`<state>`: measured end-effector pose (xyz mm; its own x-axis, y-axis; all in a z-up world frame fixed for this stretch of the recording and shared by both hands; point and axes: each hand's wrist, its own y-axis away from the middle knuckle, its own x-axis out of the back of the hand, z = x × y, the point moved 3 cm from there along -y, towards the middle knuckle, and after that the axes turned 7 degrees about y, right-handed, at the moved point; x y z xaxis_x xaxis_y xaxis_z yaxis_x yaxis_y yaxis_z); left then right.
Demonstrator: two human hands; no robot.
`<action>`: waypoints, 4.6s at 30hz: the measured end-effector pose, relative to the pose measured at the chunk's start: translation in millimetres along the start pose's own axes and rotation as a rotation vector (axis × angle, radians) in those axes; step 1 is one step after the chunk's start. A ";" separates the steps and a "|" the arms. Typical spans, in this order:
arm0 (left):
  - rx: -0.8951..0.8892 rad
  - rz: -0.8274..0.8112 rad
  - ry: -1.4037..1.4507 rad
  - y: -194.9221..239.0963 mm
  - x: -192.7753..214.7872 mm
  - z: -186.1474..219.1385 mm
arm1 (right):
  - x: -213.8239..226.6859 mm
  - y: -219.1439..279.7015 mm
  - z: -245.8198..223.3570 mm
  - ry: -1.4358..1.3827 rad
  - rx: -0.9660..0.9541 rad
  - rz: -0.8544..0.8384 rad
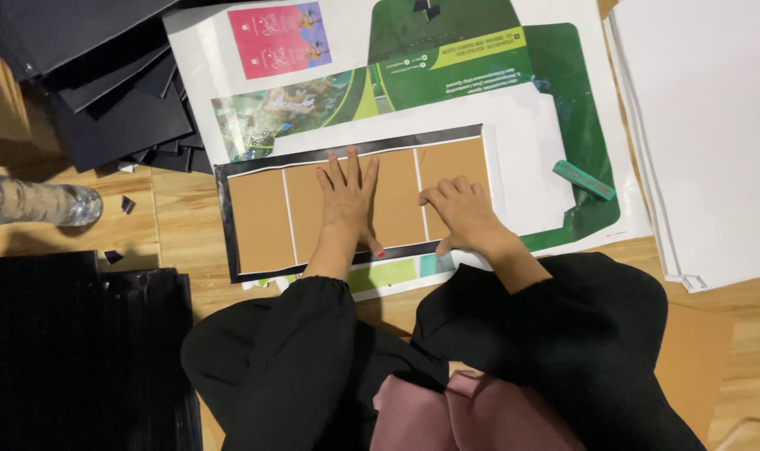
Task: Assembling book covers by aligning cardboard inserts onto printed sheets, pressing edges with a tool, and folding.
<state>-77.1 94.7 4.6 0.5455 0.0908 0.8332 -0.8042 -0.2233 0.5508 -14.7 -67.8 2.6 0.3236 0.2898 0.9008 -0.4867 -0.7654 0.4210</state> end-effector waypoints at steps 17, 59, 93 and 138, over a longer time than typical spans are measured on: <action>-0.031 -0.012 -0.011 -25.1 8.5 67.1 | -10.2 11.0 13.5 -0.108 0.116 0.157; 0.003 0.021 -0.140 -15.5 40.2 100.3 | -18.5 9.2 61.3 -0.629 -0.857 0.218; -0.079 -0.063 -0.247 -32.9 36.0 116.6 | -15.3 43.6 76.2 -0.930 -0.201 0.182; -0.067 0.038 -0.070 -53.0 31.6 132.5 | -21.3 77.1 53.0 -0.605 -0.156 0.301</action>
<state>14.0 -19.2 -4.6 0.5274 0.0151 0.8495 -0.8374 -0.1602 0.5227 -16.0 -163.4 10.2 0.5302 -0.3283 0.7817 -0.7223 -0.6578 0.2136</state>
